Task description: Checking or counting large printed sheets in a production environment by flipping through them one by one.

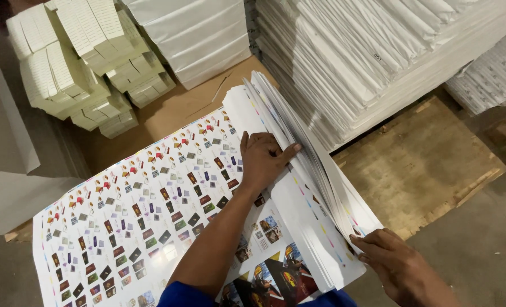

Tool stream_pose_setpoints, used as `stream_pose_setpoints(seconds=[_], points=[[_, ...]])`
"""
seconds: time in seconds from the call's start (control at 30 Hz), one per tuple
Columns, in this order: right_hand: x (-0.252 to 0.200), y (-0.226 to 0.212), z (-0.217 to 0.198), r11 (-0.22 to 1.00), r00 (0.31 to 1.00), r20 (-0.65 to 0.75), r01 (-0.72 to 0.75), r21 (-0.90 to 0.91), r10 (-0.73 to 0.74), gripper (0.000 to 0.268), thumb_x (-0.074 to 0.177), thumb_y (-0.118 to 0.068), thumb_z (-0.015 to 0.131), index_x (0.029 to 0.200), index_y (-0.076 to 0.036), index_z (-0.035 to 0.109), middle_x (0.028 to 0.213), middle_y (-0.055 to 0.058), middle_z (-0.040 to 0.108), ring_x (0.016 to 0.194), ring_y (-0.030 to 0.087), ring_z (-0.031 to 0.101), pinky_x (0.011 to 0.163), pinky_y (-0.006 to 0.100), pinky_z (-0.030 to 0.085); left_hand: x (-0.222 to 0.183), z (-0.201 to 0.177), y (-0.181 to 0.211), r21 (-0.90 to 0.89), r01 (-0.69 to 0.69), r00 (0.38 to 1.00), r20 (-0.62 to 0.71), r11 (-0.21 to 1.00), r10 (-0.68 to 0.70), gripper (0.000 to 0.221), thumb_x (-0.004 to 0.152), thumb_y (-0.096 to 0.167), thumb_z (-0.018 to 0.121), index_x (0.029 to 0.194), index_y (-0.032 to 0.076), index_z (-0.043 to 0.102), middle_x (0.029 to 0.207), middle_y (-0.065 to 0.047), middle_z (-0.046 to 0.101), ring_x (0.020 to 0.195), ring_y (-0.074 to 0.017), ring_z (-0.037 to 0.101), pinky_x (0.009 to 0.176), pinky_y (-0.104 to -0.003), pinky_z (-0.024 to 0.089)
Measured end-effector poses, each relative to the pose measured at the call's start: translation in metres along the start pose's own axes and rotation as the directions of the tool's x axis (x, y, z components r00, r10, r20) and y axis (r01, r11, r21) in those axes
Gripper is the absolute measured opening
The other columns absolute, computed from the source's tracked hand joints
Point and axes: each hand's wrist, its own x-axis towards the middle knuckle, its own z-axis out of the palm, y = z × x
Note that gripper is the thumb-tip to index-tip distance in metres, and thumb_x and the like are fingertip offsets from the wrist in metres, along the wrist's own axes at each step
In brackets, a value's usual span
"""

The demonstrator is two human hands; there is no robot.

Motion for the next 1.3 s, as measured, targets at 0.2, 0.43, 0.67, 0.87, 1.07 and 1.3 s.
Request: stream_pose_setpoints(seconds=[0.2, 0.43, 0.67, 0.87, 1.07, 1.3], points=[[-0.002, -0.002, -0.003, 0.999, 1.000, -0.009, -0.028, 0.039, 0.028, 0.043, 0.083, -0.002, 0.066, 0.120, -0.016, 0.083, 0.102, 0.000, 0.081, 0.072, 0.014, 0.075, 0.059, 0.031, 0.060, 0.001, 0.001, 0.000, 0.041, -0.005, 1.000, -0.012, 0.999, 0.005, 0.060, 0.086, 0.057, 0.073, 0.052, 0.008, 0.065, 0.084, -0.002, 0.074, 0.123, -0.0209, 0.058, 0.128, -0.051, 0.010], [-0.003, 0.010, 0.003, 1.000, 0.999, -0.037, -0.020, 0.007, 0.020, 0.042, 0.084, -0.003, 0.068, 0.120, -0.019, 0.083, 0.100, -0.001, 0.080, 0.068, 0.014, 0.073, 0.055, 0.029, 0.058, 0.000, 0.003, -0.002, 0.054, -0.035, 0.998, -0.042, 0.998, 0.038, 0.059, 0.086, 0.055, 0.076, 0.051, 0.008, 0.064, 0.078, -0.001, 0.072, 0.117, -0.0197, 0.060, 0.128, -0.051, 0.012], [0.001, 0.003, -0.001, 0.999, 0.998, -0.043, -0.051, -0.005, 0.051, 0.038, 0.082, -0.004, 0.070, 0.115, -0.016, 0.085, 0.095, 0.000, 0.084, 0.067, 0.012, 0.077, 0.055, 0.028, 0.063, 0.000, 0.006, -0.005, 0.065, -0.071, 0.994, -0.074, 0.995, 0.076, 0.058, 0.087, 0.053, 0.077, 0.051, 0.010, 0.063, 0.076, -0.001, 0.070, 0.118, -0.0194, 0.062, 0.127, -0.050, 0.015], [-0.002, 0.014, 0.005, 1.000, 0.999, -0.037, 0.017, -0.018, -0.018, 0.041, 0.082, 0.000, 0.067, 0.118, -0.011, 0.081, 0.101, 0.003, 0.081, 0.068, 0.012, 0.078, 0.053, 0.025, 0.063, -0.001, 0.004, -0.001, 0.010, -0.063, 0.994, -0.093, 0.998, 0.064, 0.058, 0.087, 0.050, 0.078, 0.050, 0.010, 0.060, 0.068, 0.001, 0.065, 0.109, -0.0185, 0.065, 0.127, -0.054, 0.015], [-0.001, 0.013, 0.002, 0.999, 0.999, -0.038, -0.030, 0.036, 0.031, 0.036, 0.082, -0.004, 0.071, 0.115, -0.012, 0.084, 0.098, 0.001, 0.083, 0.061, 0.011, 0.074, 0.051, 0.027, 0.058, -0.001, 0.007, -0.005, 0.008, -0.073, 0.991, -0.113, 0.997, 0.073, 0.055, 0.086, 0.050, 0.079, 0.052, 0.011, 0.061, 0.071, 0.002, 0.068, 0.111, -0.0172, 0.065, 0.127, -0.053, 0.014], [-0.002, 0.010, 0.000, 0.999, 0.998, -0.036, -0.047, 0.023, 0.048, 0.042, 0.081, -0.003, 0.073, 0.121, -0.014, 0.083, 0.096, 0.000, 0.083, 0.066, 0.012, 0.076, 0.055, 0.029, 0.058, 0.000, 0.007, -0.004, 0.011, -0.053, 0.995, -0.083, 0.999, 0.054, 0.057, 0.085, 0.054, 0.077, 0.052, 0.009, 0.065, 0.077, 0.001, 0.070, 0.115, -0.0197, 0.062, 0.128, -0.053, 0.012]])
